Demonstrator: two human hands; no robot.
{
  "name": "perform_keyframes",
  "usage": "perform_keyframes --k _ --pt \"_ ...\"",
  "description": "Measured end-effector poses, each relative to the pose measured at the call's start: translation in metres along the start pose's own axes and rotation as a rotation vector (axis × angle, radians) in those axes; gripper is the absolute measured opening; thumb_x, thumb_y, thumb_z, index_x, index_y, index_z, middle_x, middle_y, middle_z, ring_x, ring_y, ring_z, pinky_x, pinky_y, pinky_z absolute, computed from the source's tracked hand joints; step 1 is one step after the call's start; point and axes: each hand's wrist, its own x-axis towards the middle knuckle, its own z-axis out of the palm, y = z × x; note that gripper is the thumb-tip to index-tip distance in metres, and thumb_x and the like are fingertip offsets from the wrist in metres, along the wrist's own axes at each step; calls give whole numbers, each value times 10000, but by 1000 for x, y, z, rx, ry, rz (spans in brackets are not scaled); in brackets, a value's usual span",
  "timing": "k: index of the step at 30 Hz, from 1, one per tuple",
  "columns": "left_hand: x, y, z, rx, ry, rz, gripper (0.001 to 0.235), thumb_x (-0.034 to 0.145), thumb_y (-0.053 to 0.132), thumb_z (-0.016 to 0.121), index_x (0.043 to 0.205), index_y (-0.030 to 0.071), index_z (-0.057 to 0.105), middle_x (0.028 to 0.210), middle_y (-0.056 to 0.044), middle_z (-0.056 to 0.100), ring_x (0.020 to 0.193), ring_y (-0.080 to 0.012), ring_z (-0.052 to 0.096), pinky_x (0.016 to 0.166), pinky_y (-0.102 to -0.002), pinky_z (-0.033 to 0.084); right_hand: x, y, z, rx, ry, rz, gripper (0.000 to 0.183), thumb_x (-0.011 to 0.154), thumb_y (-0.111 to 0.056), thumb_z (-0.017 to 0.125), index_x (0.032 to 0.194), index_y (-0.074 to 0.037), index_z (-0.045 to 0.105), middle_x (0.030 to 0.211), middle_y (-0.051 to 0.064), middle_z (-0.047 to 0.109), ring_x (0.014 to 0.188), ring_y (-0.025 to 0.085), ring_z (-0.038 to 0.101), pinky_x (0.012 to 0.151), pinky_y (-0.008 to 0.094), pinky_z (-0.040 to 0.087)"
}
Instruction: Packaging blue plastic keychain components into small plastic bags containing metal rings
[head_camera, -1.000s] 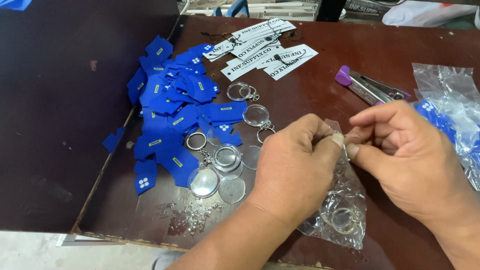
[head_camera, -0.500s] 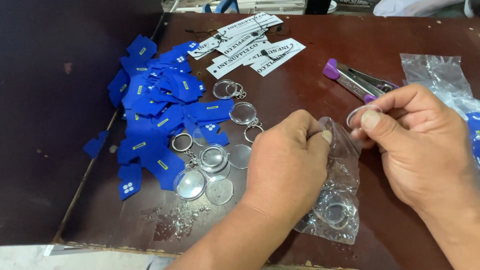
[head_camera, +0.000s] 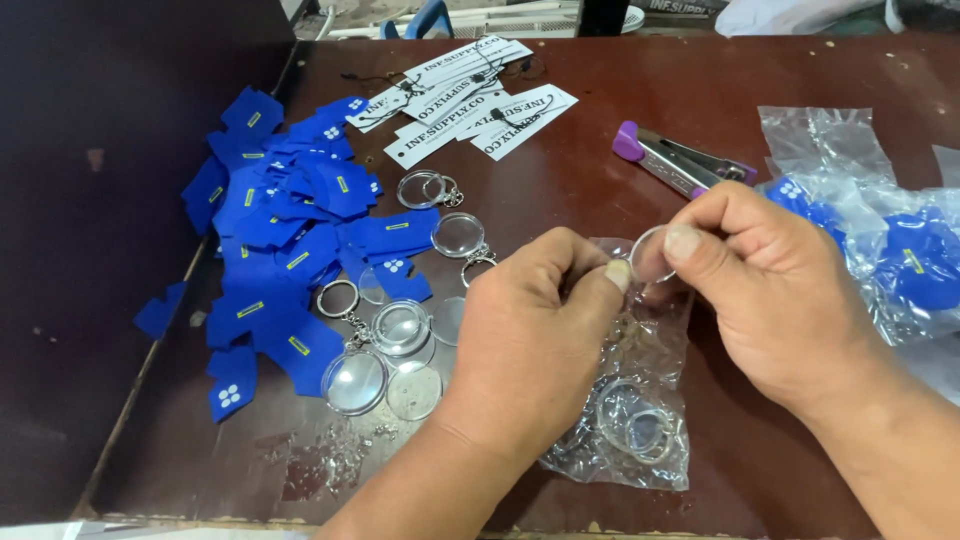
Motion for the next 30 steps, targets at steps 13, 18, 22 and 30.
perform_keyframes --k 13,18,22,30 --pt "-4 9 -3 -31 3 -77 154 890 238 651 797 130 711 797 36 768 611 -87 551 595 -279 488 2 -26 8 -351 31 196 144 926 -140 678 883 -110 811 885 -31 825 815 91 709 790 256 541" --pt "-7 13 -4 34 -26 -94 184 917 252 654 774 138 679 613 25 549 570 -117 429 556 -312 409 0 -6 3 -37 61 17 183 1008 -111 583 936 -30 730 868 84 773 842 164 729 842 281 590" --pt "-6 9 -2 67 -7 -84 193 911 272 653 762 151 672 626 34 575 585 -112 453 581 -306 425 1 -1 -1 -7 88 55 170 990 -114 602 959 -28 746 904 87 768 861 163 706 859 272 560" --pt "-5 10 -2 131 -18 -97 204 929 291 632 788 153 684 591 21 562 576 -121 457 593 -319 438 3 9 -7 298 142 81 116 1006 -44 578 960 14 668 975 164 736 814 262 715 732 343 592"
